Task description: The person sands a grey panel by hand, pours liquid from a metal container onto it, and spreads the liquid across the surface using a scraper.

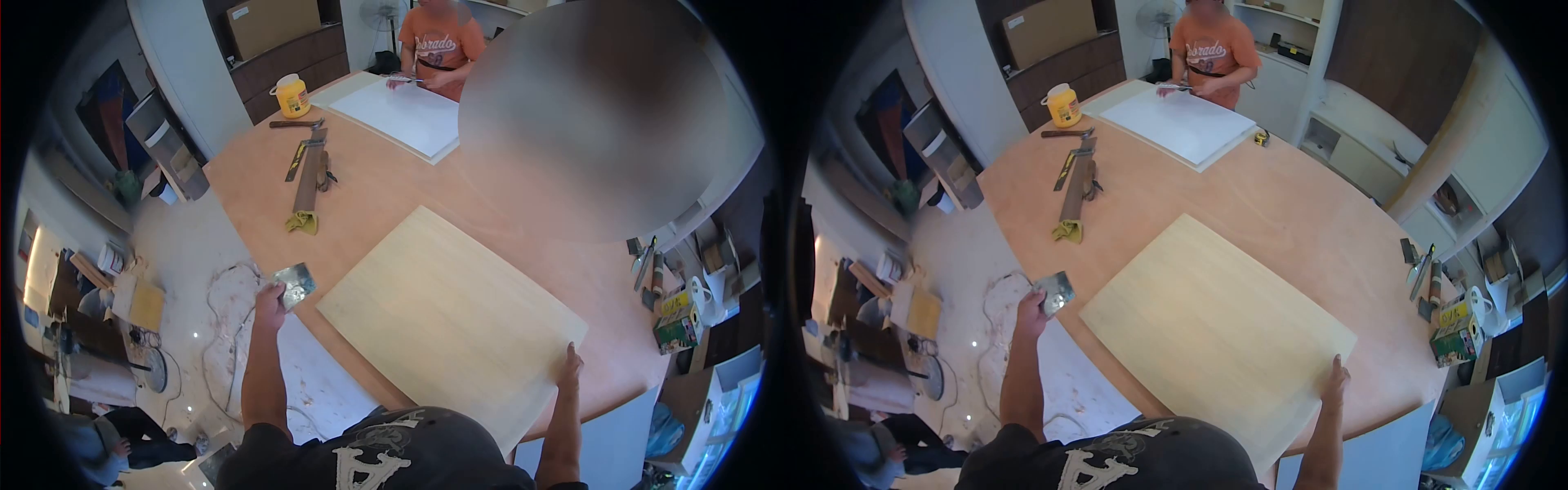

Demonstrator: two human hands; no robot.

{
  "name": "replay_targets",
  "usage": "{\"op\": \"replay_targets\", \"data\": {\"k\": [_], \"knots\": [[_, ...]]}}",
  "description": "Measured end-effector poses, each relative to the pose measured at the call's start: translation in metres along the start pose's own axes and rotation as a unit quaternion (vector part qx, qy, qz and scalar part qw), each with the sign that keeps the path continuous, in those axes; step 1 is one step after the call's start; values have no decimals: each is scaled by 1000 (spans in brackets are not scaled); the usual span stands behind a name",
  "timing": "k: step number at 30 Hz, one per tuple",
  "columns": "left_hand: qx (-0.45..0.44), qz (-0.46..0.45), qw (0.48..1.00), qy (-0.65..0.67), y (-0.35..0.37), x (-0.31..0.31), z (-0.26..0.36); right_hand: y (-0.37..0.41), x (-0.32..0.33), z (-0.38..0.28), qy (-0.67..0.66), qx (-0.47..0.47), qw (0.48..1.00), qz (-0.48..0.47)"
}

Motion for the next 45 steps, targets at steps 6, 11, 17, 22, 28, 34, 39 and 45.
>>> {"op": "replay_targets", "data": {"k": [6, 11, 17, 22, 28, 34, 39, 45], "knots": [[110, -135, 985, -3, 51, -132, -48, 68, 19, -87, 422, 74, 869, 247], [42, -114, 915, -385, 41, -155, -197, 166, 34, -68, 409, 220, 840, 280], [-213, -148, 746, -614, 45, -173, -205, 320, 92, 5, 438, 20, 849, 295], [20, -136, 869, -475, 69, -176, -203, 406, 211, 66, 465, -89, 785, 400], [202, -146, 906, -341, 147, -166, -236, 507, 367, 126, 445, -346, 667, 488], [363, -141, 898, -205, 256, -146, -289, 534, 445, 265, -200, -333, 837, 386], [394, -170, 886, -178, 366, -161, -301, 505, 411, 238, -325, -260, 863, 286], [405, -443, 784, -157, 522, -204, -292, 493, 408, 205, -338, -263, 858, 284]]}}
Point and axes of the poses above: each hand's wrist, its own y-axis away from the middle knuckle, its own x-axis out of the back of the hand, z = x × y, the point moved 7 cm from there along -y, towards the middle knuckle, and after that the axes turned 8 degrees about z, right-handed, at the moved point
